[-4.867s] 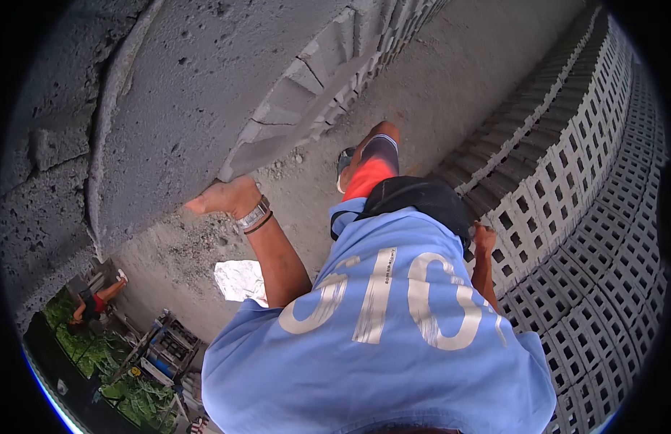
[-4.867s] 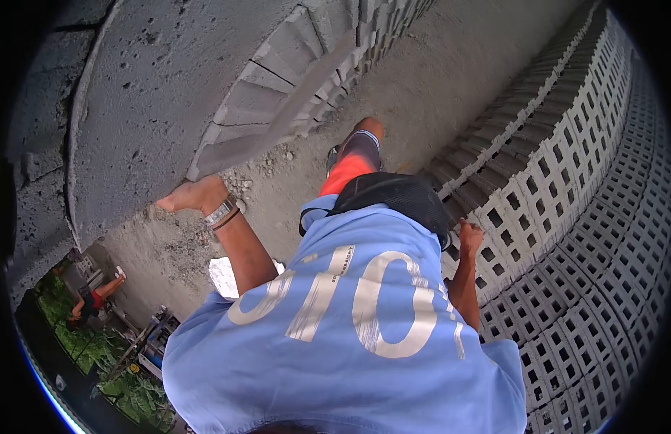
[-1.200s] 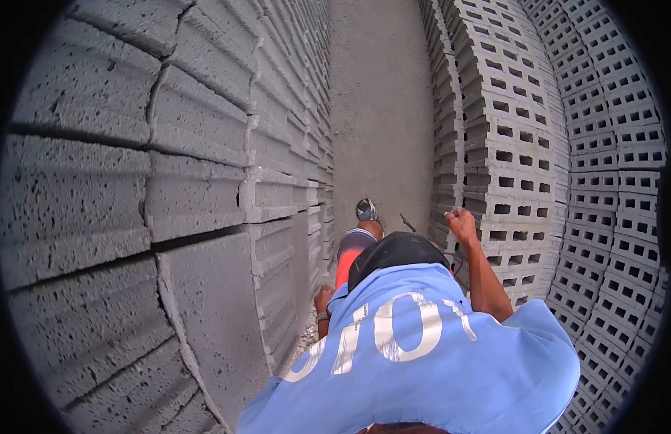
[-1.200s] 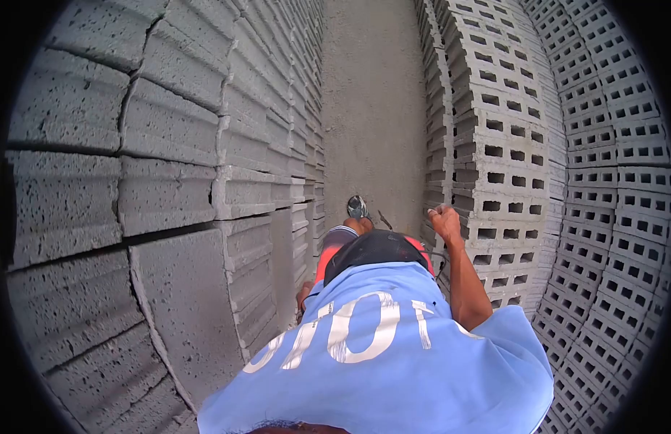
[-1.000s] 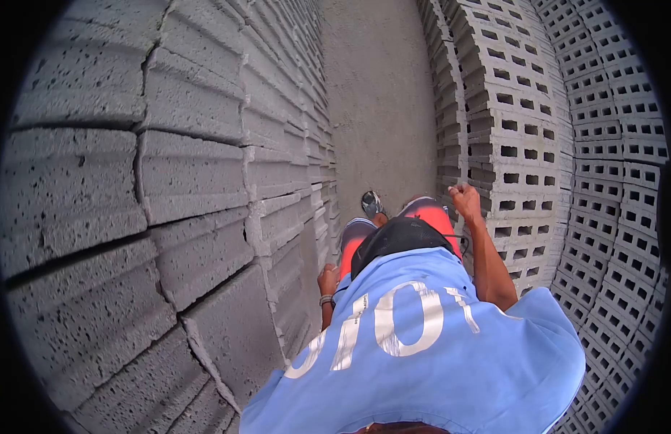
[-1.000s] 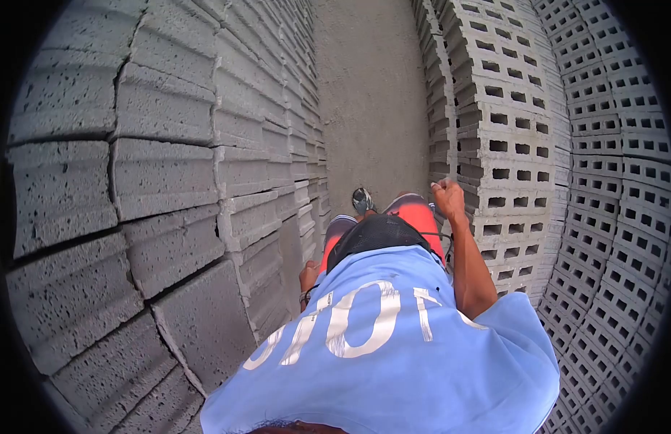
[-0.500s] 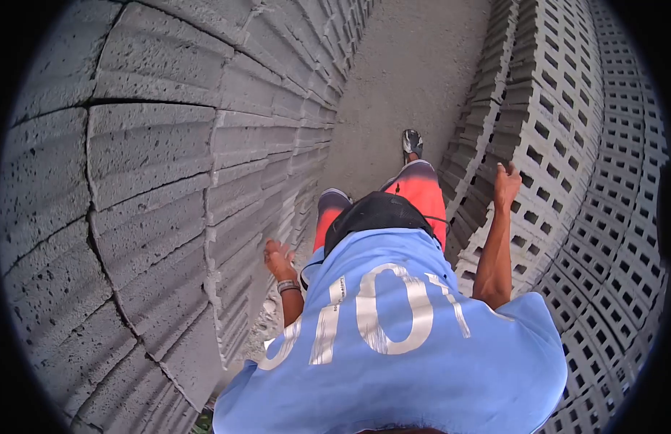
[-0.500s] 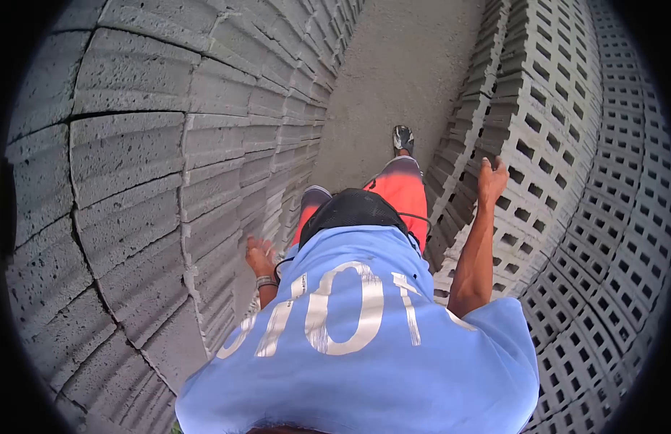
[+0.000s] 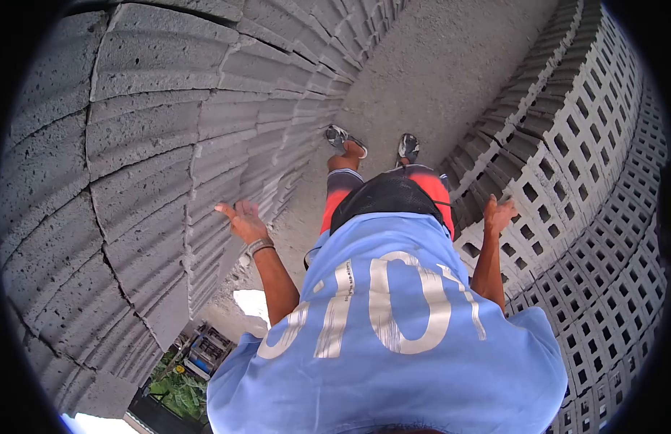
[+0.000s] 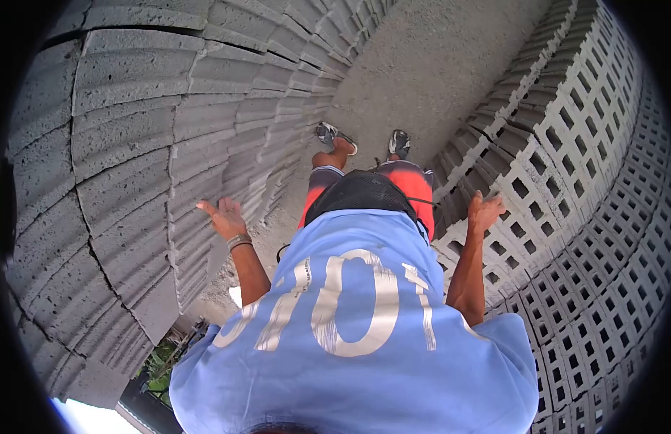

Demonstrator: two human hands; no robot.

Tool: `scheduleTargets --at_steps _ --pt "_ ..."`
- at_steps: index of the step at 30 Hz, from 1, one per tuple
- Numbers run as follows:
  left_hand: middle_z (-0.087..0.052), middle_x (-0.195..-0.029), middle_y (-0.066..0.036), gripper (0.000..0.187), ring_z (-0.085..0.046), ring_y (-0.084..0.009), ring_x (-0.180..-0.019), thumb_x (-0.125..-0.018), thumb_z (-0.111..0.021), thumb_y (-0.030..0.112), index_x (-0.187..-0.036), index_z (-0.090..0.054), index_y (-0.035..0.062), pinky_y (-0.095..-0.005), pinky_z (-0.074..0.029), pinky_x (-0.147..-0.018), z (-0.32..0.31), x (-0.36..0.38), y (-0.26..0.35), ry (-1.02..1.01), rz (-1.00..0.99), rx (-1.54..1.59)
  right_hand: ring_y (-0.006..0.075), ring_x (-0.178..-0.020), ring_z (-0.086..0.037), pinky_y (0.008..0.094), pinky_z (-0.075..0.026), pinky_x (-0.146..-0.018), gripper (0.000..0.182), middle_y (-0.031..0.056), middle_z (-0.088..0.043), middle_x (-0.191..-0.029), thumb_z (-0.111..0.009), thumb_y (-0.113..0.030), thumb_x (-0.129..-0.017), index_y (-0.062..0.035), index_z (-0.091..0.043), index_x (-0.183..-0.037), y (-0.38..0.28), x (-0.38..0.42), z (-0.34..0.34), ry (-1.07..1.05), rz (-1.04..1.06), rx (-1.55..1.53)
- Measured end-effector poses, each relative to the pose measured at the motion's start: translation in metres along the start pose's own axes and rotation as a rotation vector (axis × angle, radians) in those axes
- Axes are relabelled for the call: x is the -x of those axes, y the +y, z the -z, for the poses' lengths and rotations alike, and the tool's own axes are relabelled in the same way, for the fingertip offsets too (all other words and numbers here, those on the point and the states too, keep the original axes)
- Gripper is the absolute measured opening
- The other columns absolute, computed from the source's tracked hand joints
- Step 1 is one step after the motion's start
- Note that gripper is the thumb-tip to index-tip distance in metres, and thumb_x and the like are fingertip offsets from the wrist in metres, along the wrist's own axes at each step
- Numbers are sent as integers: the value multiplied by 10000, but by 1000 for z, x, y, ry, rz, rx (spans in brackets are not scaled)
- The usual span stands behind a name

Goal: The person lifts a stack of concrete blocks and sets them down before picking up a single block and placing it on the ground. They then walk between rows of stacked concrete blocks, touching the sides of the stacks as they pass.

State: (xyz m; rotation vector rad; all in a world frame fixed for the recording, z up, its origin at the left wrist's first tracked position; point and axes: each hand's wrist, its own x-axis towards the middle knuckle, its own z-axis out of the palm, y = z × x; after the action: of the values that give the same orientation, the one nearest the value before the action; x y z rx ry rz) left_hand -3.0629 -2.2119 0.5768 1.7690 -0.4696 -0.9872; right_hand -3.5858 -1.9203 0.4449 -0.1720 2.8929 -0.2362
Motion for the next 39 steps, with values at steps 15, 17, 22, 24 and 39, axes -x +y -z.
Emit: scheduleTargets --at_steps 15,17,22,24,39 --pt "-306 -1478 -335 1107 -432 -394 -1309 -777 -621 719 -1472 -254 -61 -473 -417 -1022 -17 7 0 119 -53 110 471 -1163 -516 475 -416 -1000 654 354 -492 -1225 -690 -361 -790 -2 -535 -1314 27 -28 16 -190 104 -30" --pt "-311 -1478 -329 1097 -440 -400 -1303 -777 -629 712 -1468 -265 -59 -469 -428 -1014 -16 8 3 126 -41 107 477 -1148 -528 479 -425 -990 659 355 -494 -1218 -678 -368 -793 17 -531 -1307 21 -24 17 -154 109 -23" --pt "-231 -1508 -334 1153 -372 -410 -1357 -774 -639 706 -1502 -165 -51 -493 -403 -1047 -18 18 9 65 -37 116 491 -1116 -547 490 -440 -968 685 355 -494 -1217 -673 -397 -796 39 -522 -1303 24 -27 14 -176 90 -24" --pt "-229 -1506 -338 1160 -380 -409 -1352 -774 -637 707 -1498 -160 -63 -490 -412 -1041 -14 23 9 75 -45 116 493 -1111 -547 491 -441 -965 675 357 -494 -1218 -674 -397 -797 38 -532 -1293 25 -25 15 -166 103 25" --pt "-248 -1504 -324 1168 -434 -385 -1317 -764 -617 741 -1475 -208 -90 -460 -452 -1002 -32 13 -5 220 -108 201 486 -1083 -551 494 -466 -935 617 330 -477 -1213 -689 -357 -812 39 -541 -1261 15 -14 16 -73 105 35"
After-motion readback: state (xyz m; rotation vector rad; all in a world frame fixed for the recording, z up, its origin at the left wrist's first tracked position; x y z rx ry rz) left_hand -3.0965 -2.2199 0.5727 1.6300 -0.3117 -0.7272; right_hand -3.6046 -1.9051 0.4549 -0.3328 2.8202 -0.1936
